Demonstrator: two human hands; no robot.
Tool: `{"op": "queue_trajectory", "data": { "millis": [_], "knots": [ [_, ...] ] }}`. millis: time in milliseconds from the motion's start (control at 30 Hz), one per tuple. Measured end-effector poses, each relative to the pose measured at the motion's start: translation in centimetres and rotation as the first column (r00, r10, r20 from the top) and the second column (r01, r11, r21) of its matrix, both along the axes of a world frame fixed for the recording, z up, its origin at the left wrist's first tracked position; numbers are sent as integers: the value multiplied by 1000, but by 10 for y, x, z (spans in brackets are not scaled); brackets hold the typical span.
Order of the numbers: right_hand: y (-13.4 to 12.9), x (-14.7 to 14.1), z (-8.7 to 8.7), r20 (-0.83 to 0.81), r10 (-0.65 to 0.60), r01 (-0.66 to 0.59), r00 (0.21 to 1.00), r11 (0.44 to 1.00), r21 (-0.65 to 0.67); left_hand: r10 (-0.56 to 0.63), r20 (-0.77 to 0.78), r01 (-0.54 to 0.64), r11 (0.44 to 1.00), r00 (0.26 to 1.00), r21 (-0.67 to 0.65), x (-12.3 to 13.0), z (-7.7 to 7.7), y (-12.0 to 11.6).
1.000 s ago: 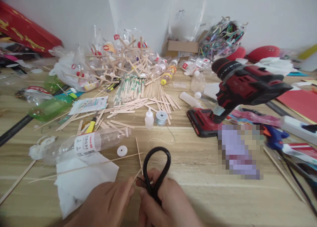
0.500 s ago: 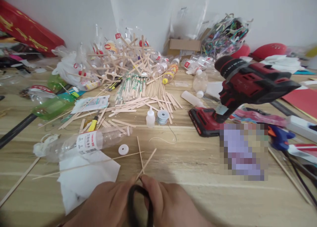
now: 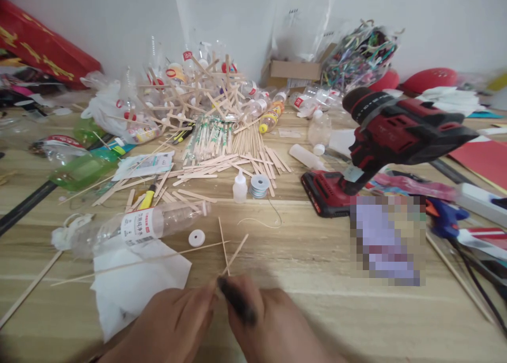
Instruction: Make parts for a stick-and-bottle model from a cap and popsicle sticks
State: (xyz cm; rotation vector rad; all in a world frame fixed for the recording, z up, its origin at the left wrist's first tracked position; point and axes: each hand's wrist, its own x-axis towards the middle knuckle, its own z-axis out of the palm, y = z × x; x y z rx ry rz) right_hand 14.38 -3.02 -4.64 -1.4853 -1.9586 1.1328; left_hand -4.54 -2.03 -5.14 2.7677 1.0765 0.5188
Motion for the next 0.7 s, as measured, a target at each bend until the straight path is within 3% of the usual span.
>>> {"op": "queue_trajectory", "data": {
  "millis": [67, 100, 133, 167, 233, 300, 367, 433, 467, 533, 567, 633, 700],
  "knots": [
    [3, -4, 4, -124, -39, 0, 991, 953, -302, -18, 33, 16, 999, 999, 50, 0, 2, 0],
    [4, -5, 5, -161, -49, -19, 986, 917, -398, -18, 41, 15, 998, 999, 67, 0, 3, 1],
    [5, -5, 6, -158, -42, -27, 987, 910, -413, -13, 44, 10, 997, 999, 70, 1, 4, 0],
    [5, -4, 5, -127, -21, -25, 992, 936, -351, -5, 38, 3, 998, 999, 57, 1, 5, 0],
    [4, 1, 1, -16, 19, -20, 1000, 994, -107, 19, 11, -19, 1000, 1000, 2, 2, 5, 0],
    [2, 7, -5, 54, 33, -39, 998, 992, 118, 39, -22, -40, 999, 999, -37, 2, 4, 0],
    [-1, 10, -7, 46, 26, -34, 999, 983, 180, 44, -32, -45, 999, 999, -27, 1, 3, 0],
    [-4, 7, -5, -31, -12, 14, 999, 998, 60, 32, -9, -32, 999, 999, 17, 0, 2, 0],
    [-5, 4, -2, -95, -55, 47, 994, 995, -91, 29, 5, -29, 999, 1000, 42, 0, 3, 0],
    [-5, -3, 5, -253, -150, 29, 956, 903, -429, 25, 28, -27, 996, 999, 86, 0, 4, 0],
    [-4, -6, 7, -302, -197, 11, 933, 853, -522, 25, 37, -28, 995, 999, 95, 1, 5, 0],
    [-2, -10, 9, -357, -245, -4, 902, 820, -572, 36, 63, -42, 995, 997, 95, 3, 7, 1],
    [-1, -11, 8, -367, -212, -6, 906, 859, -512, 60, 107, -70, 993, 992, 92, 6, 9, 2]
  ]
}}
